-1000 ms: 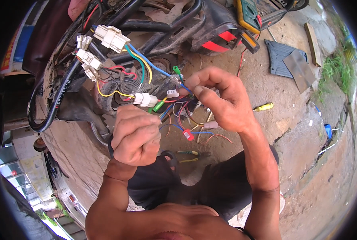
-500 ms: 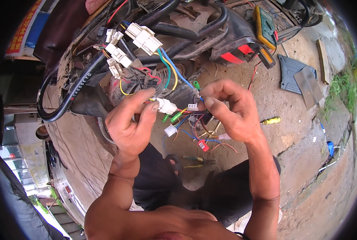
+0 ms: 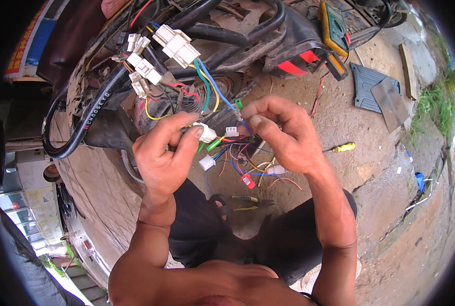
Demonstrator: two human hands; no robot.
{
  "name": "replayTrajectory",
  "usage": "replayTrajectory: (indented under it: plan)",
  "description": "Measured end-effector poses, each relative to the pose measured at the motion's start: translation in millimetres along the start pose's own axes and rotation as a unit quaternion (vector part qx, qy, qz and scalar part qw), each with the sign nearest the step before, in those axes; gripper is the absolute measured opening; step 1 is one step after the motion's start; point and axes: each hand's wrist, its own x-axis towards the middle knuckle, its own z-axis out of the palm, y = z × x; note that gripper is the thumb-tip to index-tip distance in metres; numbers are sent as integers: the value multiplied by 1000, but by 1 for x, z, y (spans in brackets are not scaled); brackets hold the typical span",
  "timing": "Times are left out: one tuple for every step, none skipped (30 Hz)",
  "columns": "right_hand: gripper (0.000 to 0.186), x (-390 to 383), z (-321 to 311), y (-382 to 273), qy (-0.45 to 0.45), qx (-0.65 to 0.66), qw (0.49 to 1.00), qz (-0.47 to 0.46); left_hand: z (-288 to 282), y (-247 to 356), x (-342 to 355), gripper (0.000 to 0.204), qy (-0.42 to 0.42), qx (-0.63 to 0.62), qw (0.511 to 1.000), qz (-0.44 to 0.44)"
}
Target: The person manipulates and connects several colored electrical wires near the seat of a bicycle, using pliers to strip or adjust the wire ends.
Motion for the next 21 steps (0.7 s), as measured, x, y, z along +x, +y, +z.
replayTrajectory:
  plan:
    - [18,1,1,-1,-4,-12,1000,-2,0,-1,0,19,5,-4,1000,-1]
    - [18,3,1,-2,-8,-24,1000,-4,0,-2,0,19,4,-4,1000,-1]
    - [18,4,3,-1,-6,-23,1000,-3,-1,-3,0,19,4,-2,1000,-6]
    - [19,5,4,0,-2,-13,1000,-1,-1,-5,-1,18,4,-1,1000,-13]
    - [20,6,5,2,3,-2,1000,2,0,-6,-1,18,2,-3,1000,-13]
    - [20,7,4,5,5,-2,1000,4,1,-7,-2,20,2,-5,1000,-12]
    - [20,8,4,7,10,16,1000,1,1,-7,-1,21,4,-6,1000,-10]
    - [20,8,3,8,15,34,999,-2,2,-6,-2,21,2,-7,1000,-10]
    - [20,8,5,8,17,34,999,-2,3,-6,-2,23,6,-14,1000,-5]
    - [20,9,8,9,45,45,998,-7,4,-6,-2,24,9,-21,1000,-2]
    - [22,9,9,9,72,55,996,-13,5,-7,-2,24,7,-23,1000,-2]
    - [22,8,9,10,75,55,996,-12,5,-8,-2,25,9,-24,1000,-2]
    - [21,8,8,11,75,35,997,-3,6,-8,-1,26,11,-25,1000,-1]
    - [21,8,6,12,74,15,997,5,7,-8,0,26,9,-28,1000,0]
    - [19,8,5,13,59,12,998,11,7,-7,1,27,6,-26,1000,3]
    - [19,8,4,16,62,12,998,10,7,-7,1,27,4,-24,1000,5]
    - [19,9,2,18,55,-15,998,20,7,-7,1,27,2,-25,1000,7]
    - [18,8,0,19,48,-43,997,30,8,-7,0,28,4,-24,1000,5]
    - [14,8,1,18,63,-55,996,14,9,-8,-1,28,7,-23,1000,3]
    - [14,8,1,16,65,-55,996,13,9,-9,-1,28,5,-23,1000,4]
    - [13,7,1,14,80,-61,995,20,9,-10,-2,29,9,-22,1000,5]
